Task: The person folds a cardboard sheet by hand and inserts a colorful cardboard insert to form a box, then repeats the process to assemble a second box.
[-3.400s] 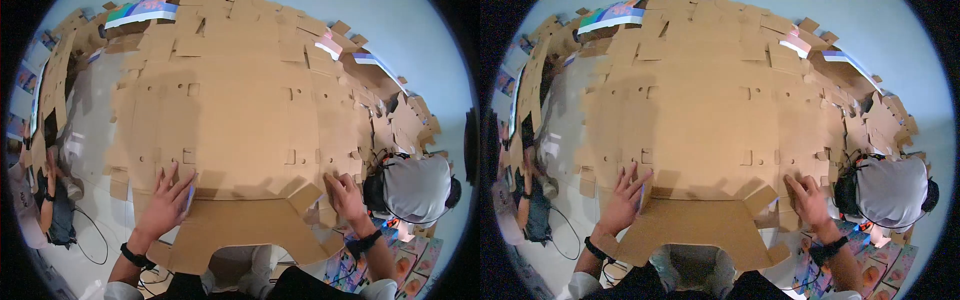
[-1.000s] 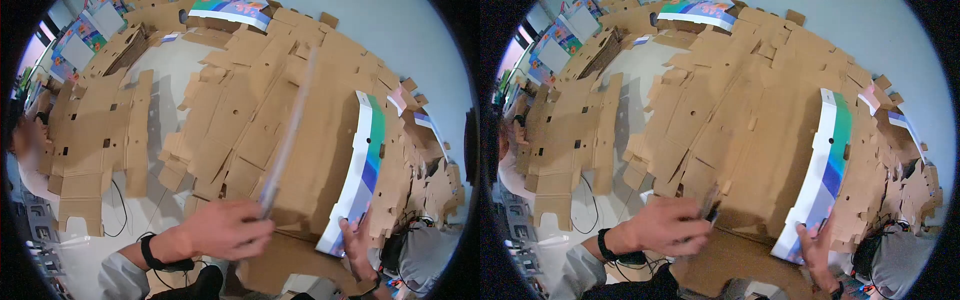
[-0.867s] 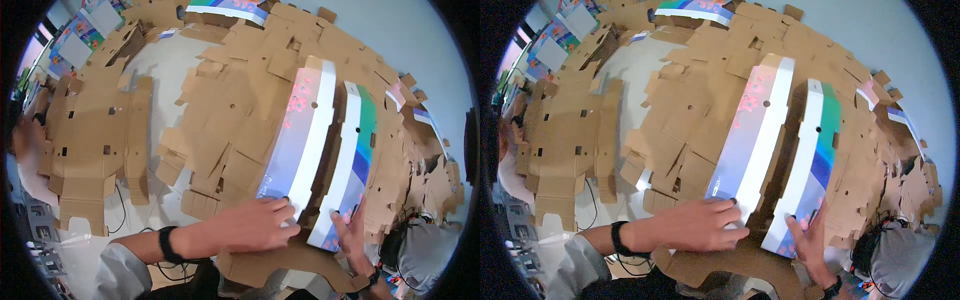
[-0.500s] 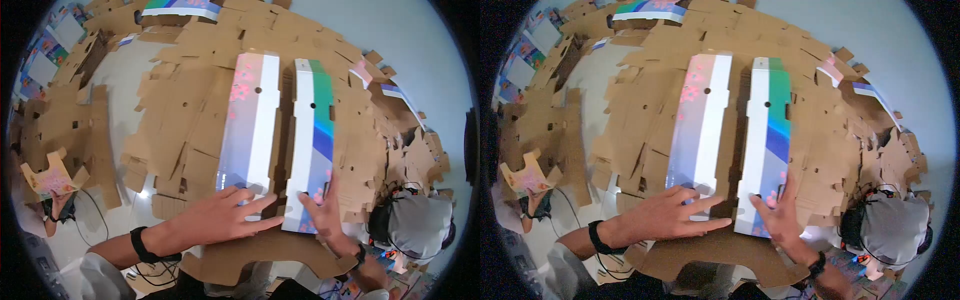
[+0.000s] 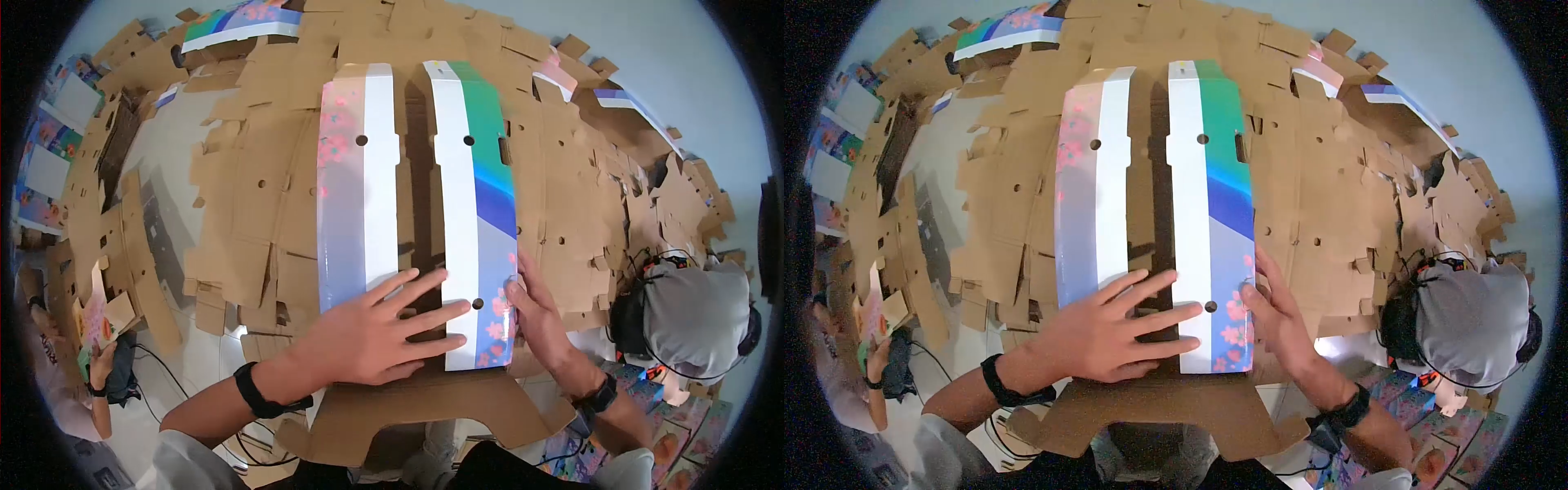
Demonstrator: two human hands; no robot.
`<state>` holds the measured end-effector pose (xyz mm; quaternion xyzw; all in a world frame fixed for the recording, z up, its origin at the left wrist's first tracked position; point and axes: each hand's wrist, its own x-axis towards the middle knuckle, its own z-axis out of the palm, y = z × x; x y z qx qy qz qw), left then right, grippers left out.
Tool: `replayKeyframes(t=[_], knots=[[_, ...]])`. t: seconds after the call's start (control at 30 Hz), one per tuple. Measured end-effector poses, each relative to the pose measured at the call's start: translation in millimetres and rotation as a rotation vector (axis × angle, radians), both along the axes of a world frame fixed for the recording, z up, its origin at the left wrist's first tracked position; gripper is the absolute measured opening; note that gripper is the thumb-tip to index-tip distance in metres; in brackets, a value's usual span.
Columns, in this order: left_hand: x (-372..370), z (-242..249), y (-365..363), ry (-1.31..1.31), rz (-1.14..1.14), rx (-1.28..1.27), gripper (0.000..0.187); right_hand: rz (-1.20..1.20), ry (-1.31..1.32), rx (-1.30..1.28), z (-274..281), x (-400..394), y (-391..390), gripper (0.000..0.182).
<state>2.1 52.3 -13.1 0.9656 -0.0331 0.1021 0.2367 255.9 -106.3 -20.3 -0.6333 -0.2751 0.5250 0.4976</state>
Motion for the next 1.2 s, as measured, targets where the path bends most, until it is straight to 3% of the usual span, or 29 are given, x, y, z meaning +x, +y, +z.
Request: replayKeyframes(t=[0.33, 0.43, 0.53, 0.63, 0.73, 0.8, 0.97, 1.07, 1.2], knots=[[2, -1, 0, 0.028, 0.046, 0.069, 0.074, -0.148, 0.038, 0.129, -6, -21, 11, 0.058], [1, 5, -4, 0.049, 0.063, 0.078, 0.076, -0.23, -0.11, 0.105, -5, -36, 8, 0.055], [-6, -3, -4, 0.003, -0.021, 0.001, 0.077, -0.257, -0.098, 0.106, -10, -46, -21, 0.05], [-13, -2, -3, -0.012, -0.029, 0.031, 0.073, -0.06, -0.524, 0.131, -24, -29, -52, 0.047], [-15, -6, -6, -0.008, -0.024, 0.051, 0.069, 0.061, -0.68, -0.028, -27, 33, -43, 0.049], [-12, -5, -7, 0.001, -0.028, 0.05, 0.069, -0.051, -0.326, 0.011, -22, 62, -7, 0.056], [-9, 0, -3, 0.03, -0.038, 0.04, 0.069, -0.108, -0.099, 0.086, -10, 70, 73, 0.066], [-7, 0, -2, 0.03, -0.023, 0.011, 0.07, -0.18, -0.109, 0.028, -11, 60, 86, 0.064], [-5, -3, -2, -0.002, 0.02, -0.056, 0.072, -0.138, -0.41, 0.076, -22, 64, 102, 0.06]])
